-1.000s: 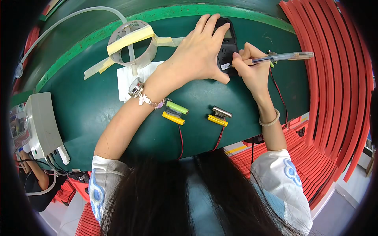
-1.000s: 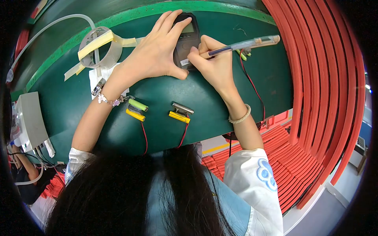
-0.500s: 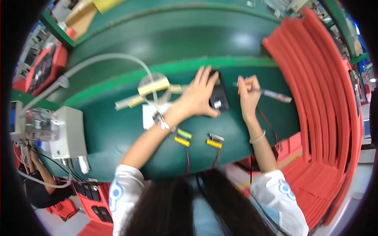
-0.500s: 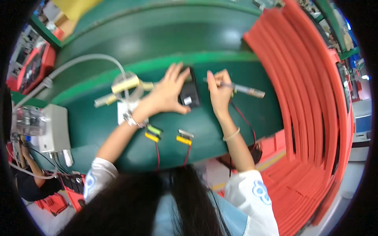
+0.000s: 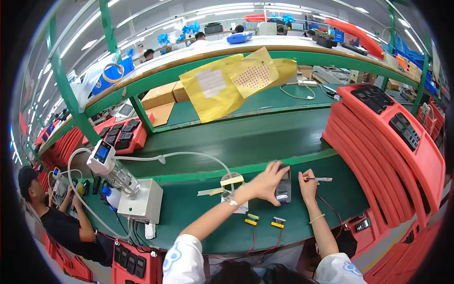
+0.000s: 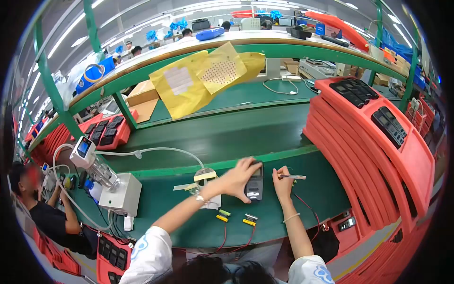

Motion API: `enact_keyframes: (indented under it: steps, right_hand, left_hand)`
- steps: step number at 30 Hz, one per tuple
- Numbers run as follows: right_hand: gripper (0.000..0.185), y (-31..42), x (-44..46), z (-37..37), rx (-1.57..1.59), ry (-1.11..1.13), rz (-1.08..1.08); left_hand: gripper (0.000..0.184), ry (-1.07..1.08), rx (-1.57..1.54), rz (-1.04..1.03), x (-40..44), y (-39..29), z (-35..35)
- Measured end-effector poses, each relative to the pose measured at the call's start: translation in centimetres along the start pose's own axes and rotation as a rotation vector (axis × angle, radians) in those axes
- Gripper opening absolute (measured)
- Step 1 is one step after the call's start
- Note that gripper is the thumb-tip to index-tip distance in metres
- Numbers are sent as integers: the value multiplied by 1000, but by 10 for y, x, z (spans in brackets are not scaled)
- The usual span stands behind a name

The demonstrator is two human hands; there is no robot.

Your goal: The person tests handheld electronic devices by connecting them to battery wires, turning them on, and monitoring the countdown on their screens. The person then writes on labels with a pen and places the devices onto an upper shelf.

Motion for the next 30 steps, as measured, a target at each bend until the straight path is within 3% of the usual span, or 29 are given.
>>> enact_keyframes:
  steps: [4, 8, 13, 16, 19, 21, 24, 26, 27, 28, 30]
  right_hand:
    - [27, -5, 1, 2, -42, 13, 5]
    - [28, -4, 1, 1, -45, 13, 1]
    - [28, -11, 1, 1, -64, 22, -18]
    - [27, -11, 0, 2, -47, 42, -30]
    - [27, -9, -2, -1, -118, 84, 12]
    - [26, -6, -7, -4, -128, 132, -3]
    - [22, 7, -16, -12, -127, 175, 40]
    - [13, 30, -22, -20, -125, 210, 296]
    - [10, 48, -23, -27, -177, 234, 429]
    - [11, 65, -28, -35, -225, 264, 563]
    - [22, 74, -35, -50, -191, 371, 449]
  left_hand:
    - [112, -174, 151, -88, 4, -4, 173]
    - [105, -487, 328, 65, -14, 42, 335]
    - [104, -408, 285, 426, -27, 152, 414]
    - [104, -230, 160, 538, -11, 199, 401]
    - [100, -265, 24, 579, -4, 188, 387]
    - [106, -469, 205, 458, -9, 187, 379]
    - [96, -860, -186, 116, -41, 107, 321]
    - [72, -690, -356, 314, -87, 60, 213]
    - [63, -369, -79, 234, -90, 7, 193]
    - [50, -249, -314, 330, -100, -18, 146]
    - [48, -8, -659, 483, -123, -54, 58]
Point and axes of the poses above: each hand's wrist, its own x-axis towards the middle knuckle, its own z-axis out of the back of the hand, y = z × x, the point moved 5 cm from there along x, towards the middle knuckle, and after that the axes turned 15 degrees about x, right-handed, at the moved point
